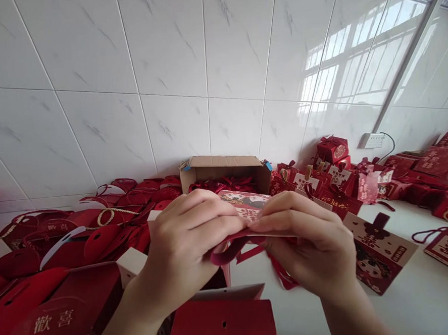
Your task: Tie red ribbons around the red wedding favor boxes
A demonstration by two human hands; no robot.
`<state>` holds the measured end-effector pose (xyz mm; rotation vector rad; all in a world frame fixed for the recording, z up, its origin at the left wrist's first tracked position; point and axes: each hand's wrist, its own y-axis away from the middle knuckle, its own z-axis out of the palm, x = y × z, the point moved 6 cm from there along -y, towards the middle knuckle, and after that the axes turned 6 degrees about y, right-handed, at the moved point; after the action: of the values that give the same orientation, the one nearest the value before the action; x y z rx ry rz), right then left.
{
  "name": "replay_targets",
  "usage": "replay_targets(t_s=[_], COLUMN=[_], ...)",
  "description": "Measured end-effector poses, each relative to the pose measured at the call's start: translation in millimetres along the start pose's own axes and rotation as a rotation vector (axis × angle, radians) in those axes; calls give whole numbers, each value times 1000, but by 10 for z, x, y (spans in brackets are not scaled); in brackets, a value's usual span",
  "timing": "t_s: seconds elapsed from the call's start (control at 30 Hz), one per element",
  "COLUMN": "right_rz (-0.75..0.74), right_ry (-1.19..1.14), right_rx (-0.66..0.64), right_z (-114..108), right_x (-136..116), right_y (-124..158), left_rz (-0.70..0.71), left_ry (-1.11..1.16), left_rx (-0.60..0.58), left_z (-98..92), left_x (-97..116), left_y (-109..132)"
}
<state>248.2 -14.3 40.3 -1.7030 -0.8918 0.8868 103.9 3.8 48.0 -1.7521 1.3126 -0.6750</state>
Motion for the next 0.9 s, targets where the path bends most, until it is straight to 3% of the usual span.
replay_targets(t_s=[0.2,0.57,0.7,0.8,0.9], right_rz=[-37,50,77,234,379], right_ry=[-13,-6,146,296,336], right_rx=[32,-143,-32,92,346], right_z=[-6,-22,-164,-379,-731], right_x=[-47,32,134,433,795], right_y=[20,12,-7,-3,60], left_rz=[-36,-68,-226,-321,-359], left_ry=[13,42,75,165,220], left_rx=[13,30,86,200,323], left_z=[24,94,161,108,-8], left_x=[0,-38,-156,-216,-229], left_y=[-21,-3,38,60,58])
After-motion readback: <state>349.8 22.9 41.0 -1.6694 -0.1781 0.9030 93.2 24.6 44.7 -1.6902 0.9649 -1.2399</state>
